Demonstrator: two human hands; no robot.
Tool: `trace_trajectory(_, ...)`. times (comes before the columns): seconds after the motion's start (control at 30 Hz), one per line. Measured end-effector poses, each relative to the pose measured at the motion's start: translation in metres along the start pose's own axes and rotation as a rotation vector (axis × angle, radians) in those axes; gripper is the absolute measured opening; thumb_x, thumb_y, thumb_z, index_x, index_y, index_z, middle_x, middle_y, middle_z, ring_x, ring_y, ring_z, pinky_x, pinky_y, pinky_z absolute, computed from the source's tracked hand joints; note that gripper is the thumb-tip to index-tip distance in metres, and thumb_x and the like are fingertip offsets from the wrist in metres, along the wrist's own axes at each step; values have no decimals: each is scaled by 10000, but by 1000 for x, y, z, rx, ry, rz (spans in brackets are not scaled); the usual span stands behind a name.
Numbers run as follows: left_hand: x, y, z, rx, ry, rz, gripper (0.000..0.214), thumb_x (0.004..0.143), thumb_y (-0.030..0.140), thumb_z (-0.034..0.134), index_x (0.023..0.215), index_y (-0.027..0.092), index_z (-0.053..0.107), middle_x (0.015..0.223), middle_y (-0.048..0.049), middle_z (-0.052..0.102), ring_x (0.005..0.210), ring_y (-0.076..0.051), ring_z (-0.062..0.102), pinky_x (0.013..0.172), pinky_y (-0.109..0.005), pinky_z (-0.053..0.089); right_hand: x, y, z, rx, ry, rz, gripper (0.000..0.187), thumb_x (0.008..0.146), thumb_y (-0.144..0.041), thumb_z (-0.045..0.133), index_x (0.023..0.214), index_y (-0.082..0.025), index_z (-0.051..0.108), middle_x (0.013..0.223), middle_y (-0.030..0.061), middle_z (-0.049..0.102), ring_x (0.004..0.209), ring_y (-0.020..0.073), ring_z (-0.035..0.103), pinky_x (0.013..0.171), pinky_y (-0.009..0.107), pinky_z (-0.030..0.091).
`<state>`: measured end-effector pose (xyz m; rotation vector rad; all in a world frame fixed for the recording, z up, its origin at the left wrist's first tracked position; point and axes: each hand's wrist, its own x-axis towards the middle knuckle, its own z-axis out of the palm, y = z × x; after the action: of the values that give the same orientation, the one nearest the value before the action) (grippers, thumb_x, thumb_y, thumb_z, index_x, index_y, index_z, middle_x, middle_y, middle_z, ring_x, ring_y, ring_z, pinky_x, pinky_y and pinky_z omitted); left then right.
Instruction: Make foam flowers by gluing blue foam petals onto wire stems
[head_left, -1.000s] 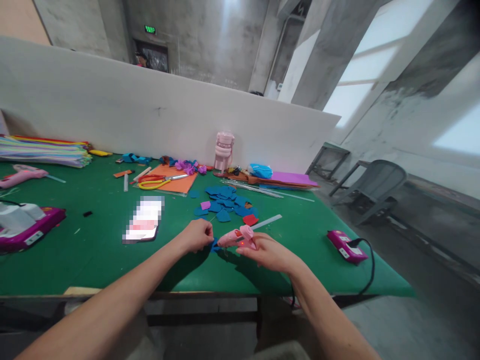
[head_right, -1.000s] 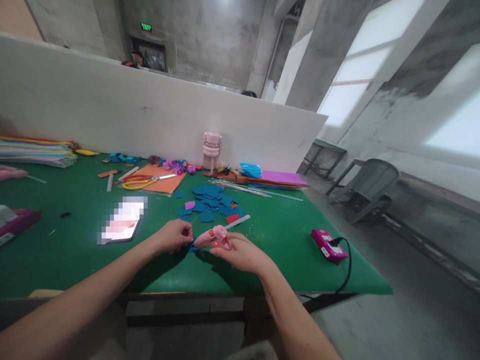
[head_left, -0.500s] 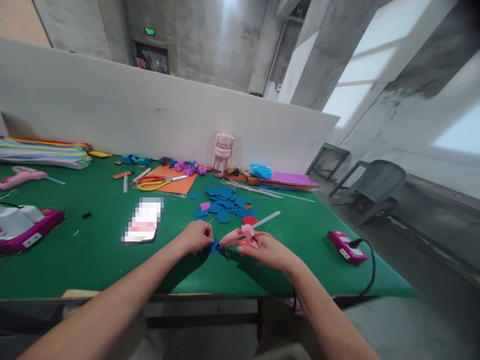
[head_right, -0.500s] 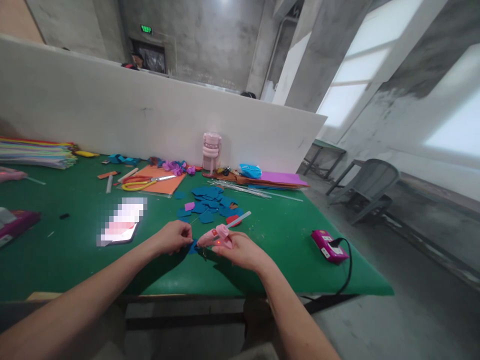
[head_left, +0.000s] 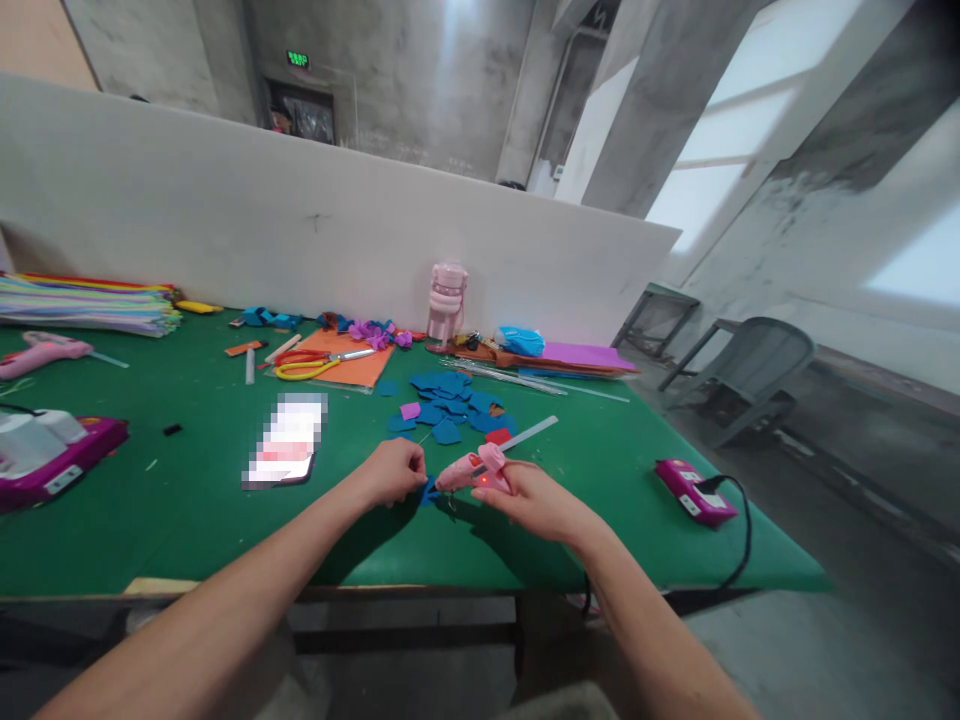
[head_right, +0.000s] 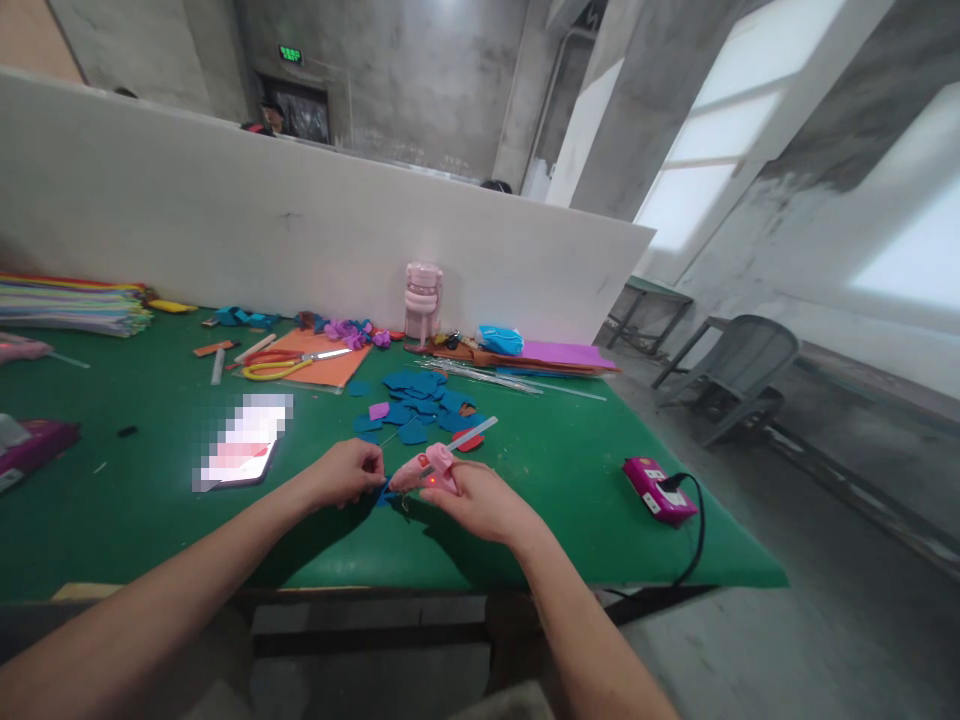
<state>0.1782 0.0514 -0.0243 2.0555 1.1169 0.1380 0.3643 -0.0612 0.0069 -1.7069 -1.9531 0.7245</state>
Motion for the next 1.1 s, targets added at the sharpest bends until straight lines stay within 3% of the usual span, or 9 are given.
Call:
trace_trajectory(0.43,-2,3,-1,-13,5,-14,33,637,177,495,632,156,519,505,23,527,373,-95,495,293,-156,334,-3,-6,-1,-175,35,9,345,798,-446,457,682,-149,589,642,26,549,620,142,469,583,236,326)
trace_trajectory(0.77,-1,1,-1,-6,9,2,55,656,206,505,633,158,517,511,17,539,376,-103,499,303,-170,346,0,2,1,-140,41,54,363,759,-482,500,624,-149,557,614,1,502,572,112,415,534,228,288)
trace_trajectory(0.97,-1,2,-1,-16,-11,1,72,663,225,509,639,157,512,514,23,537,371,-94,492,307,-166,340,-3,4,-7,11,11,55,310,761,-427,515,676,-136,578,599,-9,485,566,102,432,532,216,337)
trace_trajectory(1.1,-2,6,-2,-11,-8,-13,69,663,226,499,641,160,505,510,35,514,376,-87,484,306,-162,338,-7,12,-22,253,-18,186,369,729,-433,560,940,-130,567,626,-18,487,516,91,452,448,191,363)
